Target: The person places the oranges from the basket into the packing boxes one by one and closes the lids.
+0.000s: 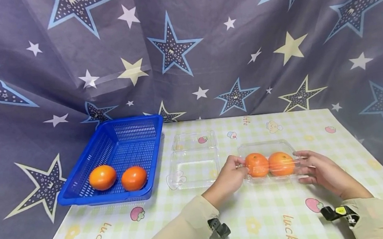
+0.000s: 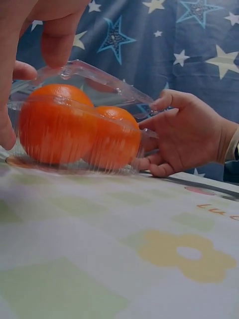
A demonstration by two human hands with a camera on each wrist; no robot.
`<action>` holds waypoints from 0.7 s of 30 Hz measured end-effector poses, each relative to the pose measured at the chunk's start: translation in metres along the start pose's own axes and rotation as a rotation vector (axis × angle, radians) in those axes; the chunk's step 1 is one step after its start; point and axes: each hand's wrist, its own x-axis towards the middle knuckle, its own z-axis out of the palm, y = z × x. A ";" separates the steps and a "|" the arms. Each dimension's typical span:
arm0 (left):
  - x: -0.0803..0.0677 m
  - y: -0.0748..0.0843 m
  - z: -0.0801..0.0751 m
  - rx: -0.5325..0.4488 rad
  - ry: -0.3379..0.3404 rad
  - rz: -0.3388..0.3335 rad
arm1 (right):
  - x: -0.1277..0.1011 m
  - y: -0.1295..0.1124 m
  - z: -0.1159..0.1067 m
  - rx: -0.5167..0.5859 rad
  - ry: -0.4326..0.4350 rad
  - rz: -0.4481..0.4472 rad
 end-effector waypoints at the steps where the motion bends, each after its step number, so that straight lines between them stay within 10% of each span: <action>1: 0.000 -0.001 0.001 -0.005 0.005 0.000 | 0.000 0.000 -0.001 -0.001 -0.003 0.005; 21: 0.000 -0.012 0.008 -0.062 0.032 -0.087 | 0.002 -0.004 0.002 -0.128 0.012 0.161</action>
